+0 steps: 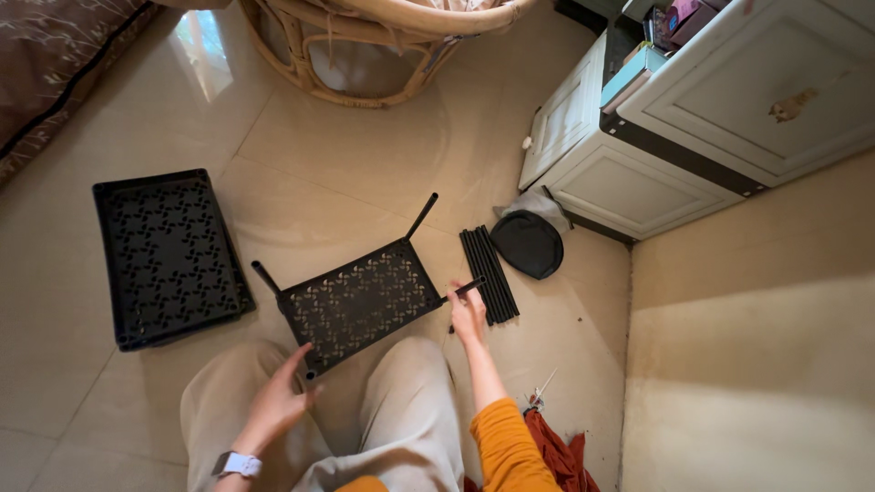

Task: The person assembles a small rolling tray stand by inserting four black legs into a perforated black tray. They then place a plastic jar, a charger, a small container, and a phone case onto the tray.

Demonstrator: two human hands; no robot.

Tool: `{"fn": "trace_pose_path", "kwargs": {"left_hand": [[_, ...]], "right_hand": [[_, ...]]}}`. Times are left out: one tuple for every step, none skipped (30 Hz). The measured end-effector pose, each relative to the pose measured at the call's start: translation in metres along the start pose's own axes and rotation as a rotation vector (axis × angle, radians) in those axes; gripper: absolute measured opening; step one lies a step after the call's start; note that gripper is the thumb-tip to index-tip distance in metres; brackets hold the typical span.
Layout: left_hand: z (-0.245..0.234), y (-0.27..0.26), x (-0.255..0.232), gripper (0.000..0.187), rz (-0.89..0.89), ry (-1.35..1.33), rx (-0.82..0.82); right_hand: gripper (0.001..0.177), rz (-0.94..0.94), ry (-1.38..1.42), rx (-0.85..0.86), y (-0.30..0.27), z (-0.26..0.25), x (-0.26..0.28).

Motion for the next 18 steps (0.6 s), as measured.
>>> {"fn": "trace_pose_path", "kwargs": {"left_hand": [[-0.001, -0.006, -0.010, 0.070, -0.048, 0.072, -0.035], [-0.002, -0.012, -0.014, 0.058, -0.096, 0.143, -0.070], [-0.002, -0.015, -0.018, 0.047, -0.031, 0.110, -0.112], [-0.001, -0.012, -0.020, 0.038, 0.033, 0.077, -0.155], [0.002, -0.009, -0.020, 0.033, 0.098, 0.045, -0.199], [0.007, -0.003, -0.017, 0.031, 0.133, 0.028, -0.223], [0.010, 0.008, -0.014, 0.030, 0.169, 0.014, -0.243], [0.014, 0.020, -0.011, 0.028, 0.206, -0.001, -0.263], [0.019, 0.033, -0.008, 0.028, 0.244, 0.027, -0.275], [0.023, 0.046, -0.007, 0.027, 0.282, 0.054, -0.286], [0.028, 0.060, -0.008, 0.027, 0.327, 0.049, -0.285], [0.032, 0.073, -0.010, 0.026, 0.372, 0.045, -0.283], [0.037, 0.085, -0.014, 0.025, 0.418, 0.038, -0.280], [0.041, 0.098, -0.018, 0.026, 0.419, 0.051, -0.278], [0.045, 0.110, -0.022, 0.027, 0.418, 0.061, -0.276], [0.050, 0.120, -0.028, 0.029, 0.417, 0.072, -0.274], [0.053, 0.127, -0.032, 0.027, 0.399, 0.099, -0.282], [0.055, 0.133, -0.036, 0.026, 0.380, 0.126, -0.291]], "right_hand": [[0.024, 0.011, 0.016, -0.011, -0.001, -0.004, 0.003], [0.020, 0.023, 0.032, -0.021, -0.004, -0.006, 0.006], [0.017, 0.037, 0.046, -0.028, -0.011, -0.009, 0.008], [0.017, 0.034, -0.001, -0.044, -0.019, -0.013, 0.009], [0.016, 0.032, -0.048, -0.062, -0.026, -0.019, 0.009], [0.016, 0.029, -0.096, -0.080, -0.033, -0.025, 0.007], [0.015, 0.023, -0.101, -0.100, -0.042, -0.031, 0.005], [0.015, 0.017, -0.106, -0.121, -0.050, -0.038, 0.002], [0.014, 0.012, -0.112, -0.146, -0.058, -0.043, -0.001], [0.013, 0.024, -0.107, -0.165, -0.066, -0.047, -0.004], [0.013, 0.036, -0.103, -0.188, -0.071, -0.053, -0.007], [0.012, 0.048, -0.099, -0.211, -0.076, -0.059, -0.010], [0.013, 0.065, -0.126, -0.218, -0.080, -0.064, -0.013], [0.013, 0.083, -0.154, -0.226, -0.083, -0.068, -0.016], [0.013, 0.100, -0.182, -0.231, -0.086, -0.072, -0.019], [0.013, 0.115, -0.146, -0.234, -0.088, -0.075, -0.021], [0.013, 0.131, -0.110, -0.233, -0.090, -0.077, -0.023], [0.014, 0.146, -0.074, -0.233, -0.092, -0.078, -0.025]]}}
Point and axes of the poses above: each hand's wrist, its own y-axis towards the middle knuckle, its own z-axis out of the palm, x = y × z, the point moved 3 cm from there along y, towards the middle knuckle, and after that the axes turned 5 degrees about -z, right-handed, at the moved point
